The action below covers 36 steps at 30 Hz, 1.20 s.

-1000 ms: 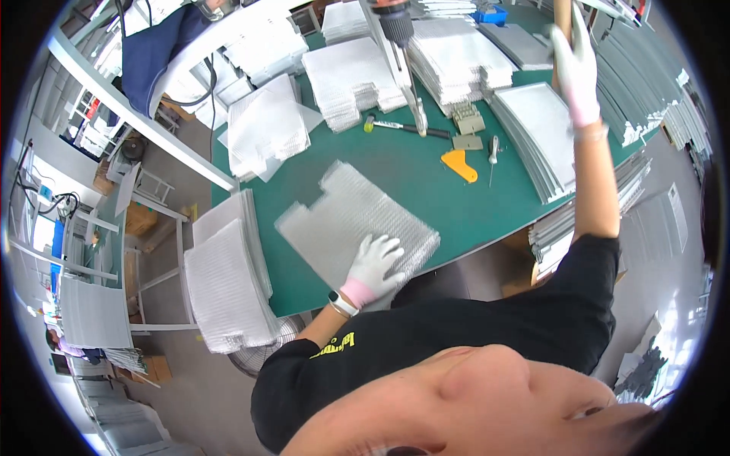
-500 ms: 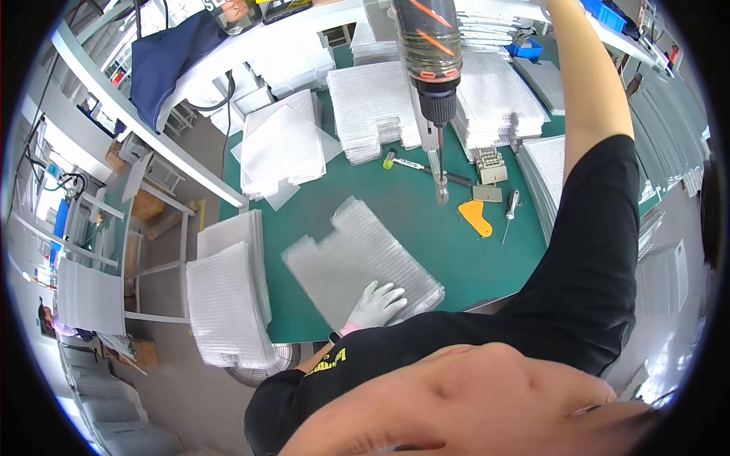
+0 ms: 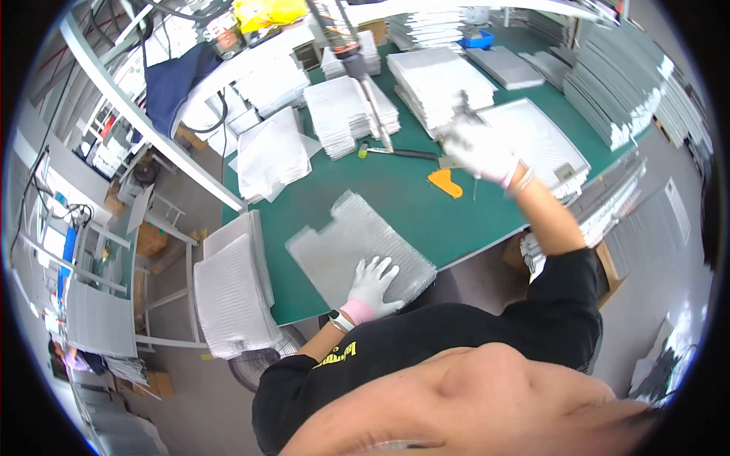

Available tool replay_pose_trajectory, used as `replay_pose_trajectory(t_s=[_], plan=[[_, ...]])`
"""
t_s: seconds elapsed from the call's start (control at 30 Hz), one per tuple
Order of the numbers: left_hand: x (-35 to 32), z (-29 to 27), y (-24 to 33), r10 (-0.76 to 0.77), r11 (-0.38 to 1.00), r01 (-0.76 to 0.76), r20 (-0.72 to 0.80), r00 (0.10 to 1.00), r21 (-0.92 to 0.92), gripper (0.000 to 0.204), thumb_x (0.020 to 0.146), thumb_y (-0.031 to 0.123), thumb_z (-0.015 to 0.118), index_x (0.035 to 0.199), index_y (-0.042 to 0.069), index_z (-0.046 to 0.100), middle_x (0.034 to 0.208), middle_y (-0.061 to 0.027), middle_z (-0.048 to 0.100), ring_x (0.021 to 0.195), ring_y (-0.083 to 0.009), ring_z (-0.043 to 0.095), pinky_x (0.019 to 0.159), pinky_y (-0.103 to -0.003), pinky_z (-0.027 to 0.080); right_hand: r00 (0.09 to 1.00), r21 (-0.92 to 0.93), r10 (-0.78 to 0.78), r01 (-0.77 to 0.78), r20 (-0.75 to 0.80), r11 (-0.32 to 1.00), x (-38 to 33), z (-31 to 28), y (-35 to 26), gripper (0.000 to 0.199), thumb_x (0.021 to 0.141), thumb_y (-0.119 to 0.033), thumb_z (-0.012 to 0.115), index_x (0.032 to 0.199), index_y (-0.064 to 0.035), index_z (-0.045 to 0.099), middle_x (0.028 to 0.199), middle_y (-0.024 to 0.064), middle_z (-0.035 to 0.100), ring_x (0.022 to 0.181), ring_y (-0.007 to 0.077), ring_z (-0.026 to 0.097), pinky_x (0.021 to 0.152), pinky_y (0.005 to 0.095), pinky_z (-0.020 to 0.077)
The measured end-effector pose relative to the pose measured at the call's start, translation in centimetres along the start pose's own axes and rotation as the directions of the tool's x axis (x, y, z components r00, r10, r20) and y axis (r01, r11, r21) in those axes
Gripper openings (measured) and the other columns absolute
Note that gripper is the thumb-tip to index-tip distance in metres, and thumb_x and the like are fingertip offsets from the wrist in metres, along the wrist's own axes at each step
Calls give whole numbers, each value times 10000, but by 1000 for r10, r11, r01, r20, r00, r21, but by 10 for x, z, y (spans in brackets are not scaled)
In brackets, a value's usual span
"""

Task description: Assembling industrial mesh panels using a rubber mallet and a power drill at a workbench.

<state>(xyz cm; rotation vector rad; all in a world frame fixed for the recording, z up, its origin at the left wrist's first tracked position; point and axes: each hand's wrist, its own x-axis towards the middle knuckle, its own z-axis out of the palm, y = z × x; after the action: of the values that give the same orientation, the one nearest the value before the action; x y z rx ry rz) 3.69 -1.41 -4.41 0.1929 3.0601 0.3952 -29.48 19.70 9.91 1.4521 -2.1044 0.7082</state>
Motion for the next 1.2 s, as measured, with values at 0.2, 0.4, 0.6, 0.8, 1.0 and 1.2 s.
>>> replay_pose_trajectory(t_s=[0.2,0.4,0.6,0.8,1.0,1.2], plan=[[-51,22,9,156,919,-165,-55,986,-359,641,863,392,668,1400,71,526,1491,-175,462,1448,-408,332,1207,-610,145,778,348,325,-556,537,755,-166,40,-106,443,952,-415,606,1159,-34,697,913,162,729,845,288,709,793,388,553],[-146,51,-10,-829,313,-164,-354,432,-935,202,986,138,600,1116,-6,655,1070,-86,682,991,-181,628,913,-339,496,467,493,274,-870,841,-32,-236,95,-144,572,988,-474,608,1291,11,619,961,38,675,835,137,636,736,306,538],[-159,80,2,-510,-622,-231,164,845,-748,455,968,168,677,1356,0,509,1308,-97,608,1204,-199,563,1056,-357,435,674,644,232,-738,701,201,-233,135,-135,759,883,-299,740,1431,123,428,1374,214,573,1267,273,554,1107,368,411],[-164,26,18,-610,201,-308,-365,704,-930,479,929,99,712,1357,-16,531,1335,-99,608,1221,-175,577,1062,-337,446,824,835,170,-550,541,9,-196,77,-181,586,898,-109,716,1407,73,489,1316,124,622,1187,176,590,1058,327,449],[-176,48,-2,-519,-412,72,299,801,-908,588,947,226,697,1413,-42,461,1341,-140,600,1195,-238,599,1063,-361,457,370,330,71,-708,926,-625,-244,111,-203,507,962,-226,653,1379,30,521,1314,151,628,1220,240,599,1080,393,457],[-180,-2,-13,-481,-98,-86,-28,876,-991,634,943,242,711,1435,-53,440,1346,-111,593,1216,-180,571,1079,-326,425,616,617,120,-715,778,-330,-171,57,-216,583,931,-188,686,1412,66,478,1341,135,613,1179,213,614,1067,376,454]])
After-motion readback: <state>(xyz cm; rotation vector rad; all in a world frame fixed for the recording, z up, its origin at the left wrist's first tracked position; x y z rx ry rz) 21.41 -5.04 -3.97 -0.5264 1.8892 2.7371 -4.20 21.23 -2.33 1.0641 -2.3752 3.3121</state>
